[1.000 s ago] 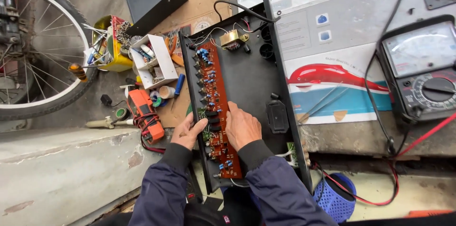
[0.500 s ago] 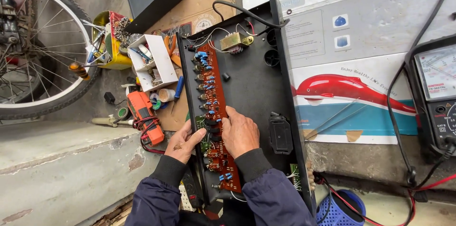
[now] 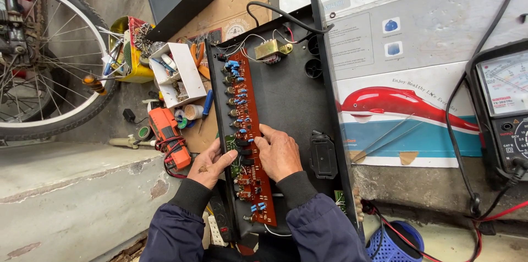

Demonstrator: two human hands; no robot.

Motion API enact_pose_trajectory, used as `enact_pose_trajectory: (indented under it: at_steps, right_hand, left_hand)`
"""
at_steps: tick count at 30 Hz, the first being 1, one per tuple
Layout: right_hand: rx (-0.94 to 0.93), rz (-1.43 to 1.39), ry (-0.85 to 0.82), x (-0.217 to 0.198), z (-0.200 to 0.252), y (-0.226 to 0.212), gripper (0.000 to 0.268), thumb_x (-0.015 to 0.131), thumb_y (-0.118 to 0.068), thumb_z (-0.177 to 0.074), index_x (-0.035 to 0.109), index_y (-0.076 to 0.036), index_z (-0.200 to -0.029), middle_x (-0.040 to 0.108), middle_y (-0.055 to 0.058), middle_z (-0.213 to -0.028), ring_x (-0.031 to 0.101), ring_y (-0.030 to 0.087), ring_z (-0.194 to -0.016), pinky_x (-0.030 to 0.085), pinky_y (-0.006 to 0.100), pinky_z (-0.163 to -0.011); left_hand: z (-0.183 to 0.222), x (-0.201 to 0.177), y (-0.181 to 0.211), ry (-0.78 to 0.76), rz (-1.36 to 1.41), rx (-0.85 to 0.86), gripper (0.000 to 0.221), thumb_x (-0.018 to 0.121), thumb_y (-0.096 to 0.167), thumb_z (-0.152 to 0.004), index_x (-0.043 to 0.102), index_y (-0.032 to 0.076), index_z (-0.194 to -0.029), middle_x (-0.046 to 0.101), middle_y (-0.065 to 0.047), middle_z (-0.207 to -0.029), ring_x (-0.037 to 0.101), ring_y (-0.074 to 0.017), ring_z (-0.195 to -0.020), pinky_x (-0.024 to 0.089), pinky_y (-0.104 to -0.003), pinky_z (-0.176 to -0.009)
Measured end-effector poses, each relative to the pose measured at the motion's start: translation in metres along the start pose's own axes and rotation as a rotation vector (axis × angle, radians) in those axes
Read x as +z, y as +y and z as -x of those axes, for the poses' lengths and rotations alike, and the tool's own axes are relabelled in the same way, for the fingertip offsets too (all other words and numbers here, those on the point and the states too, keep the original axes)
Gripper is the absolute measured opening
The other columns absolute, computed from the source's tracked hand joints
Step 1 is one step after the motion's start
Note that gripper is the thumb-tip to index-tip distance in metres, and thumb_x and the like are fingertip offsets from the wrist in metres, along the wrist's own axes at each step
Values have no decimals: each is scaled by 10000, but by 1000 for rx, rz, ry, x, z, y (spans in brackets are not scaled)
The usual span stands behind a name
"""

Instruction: The person is carefully aligning and securing a large internal circuit board into the metal chassis of an electronic device, likely an amplifier.

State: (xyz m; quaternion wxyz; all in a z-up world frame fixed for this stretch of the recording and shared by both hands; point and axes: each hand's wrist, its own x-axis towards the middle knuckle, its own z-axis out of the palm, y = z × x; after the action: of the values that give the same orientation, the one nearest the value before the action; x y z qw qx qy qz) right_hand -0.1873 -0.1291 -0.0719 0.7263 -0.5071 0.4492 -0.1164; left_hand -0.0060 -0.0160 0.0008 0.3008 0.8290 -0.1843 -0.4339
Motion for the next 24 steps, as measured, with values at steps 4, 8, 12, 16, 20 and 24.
enact_pose_trajectory:
  at_steps: [4, 8, 12, 16, 20, 24]
  right_hand:
    - [7, 8, 0, 1, -1, 1, 479, 683, -239, -1033, 718, -105, -1492, 849, 223, -1162, 745, 489, -1228, 592, 618, -1044]
    - [46, 111, -7, 2, -2, -1, 490, 676, -273, -1036, 711, -146, -1508, 854, 190, -1161, 762, 449, -1218, 601, 596, -1035]
    - [52, 90, -17, -1, -1, -4, 491, 662, -266, -1037, 711, -136, -1508, 855, 189, -1161, 758, 441, -1235, 591, 592, -1057]
    - [41, 12, -9, -2, 1, -6, 483, 687, -239, -1027, 725, -93, -1486, 857, 204, -1140, 757, 461, -1229, 596, 600, -1051]
    - [29, 77, 4, -1, 5, -12, 486, 654, -234, -1039, 705, -82, -1498, 849, 227, -1150, 757, 481, -1213, 595, 619, -1045]
    - [25, 64, -47, -7, 1, -9, 502, 659, -243, -1042, 690, -82, -1517, 837, 239, -1196, 733, 482, -1271, 570, 624, -1090]
  left_hand:
    - [-1, 2, 3, -15, 17, -14, 750, 846, 130, -982, 540, 41, -1661, 767, -121, -1322, 697, -135, -1147, 646, -340, -1035]
    - [-4, -1, -1, -19, 12, -30, 744, 841, 127, -987, 541, 55, -1665, 762, -107, -1312, 683, -136, -1156, 640, -345, -1037]
    - [-5, -1, 0, -32, -21, -47, 755, 851, 161, -980, 543, 82, -1665, 768, -76, -1322, 711, -125, -1159, 637, -320, -1010]
    - [-5, -1, 1, -25, -31, -63, 773, 862, 153, -969, 541, 76, -1668, 764, -83, -1341, 702, -128, -1166, 628, -331, -1017]
    - [-8, -4, -2, -35, 3, -58, 829, 858, 133, -960, 487, 99, -1701, 727, -129, -1422, 685, -172, -1218, 631, -379, -1037]
    - [1, 14, 38, 104, 6, -196, 1059, 905, 169, -847, 375, 154, -1764, 664, -213, -1522, 667, -320, -1335, 595, -450, -1120]
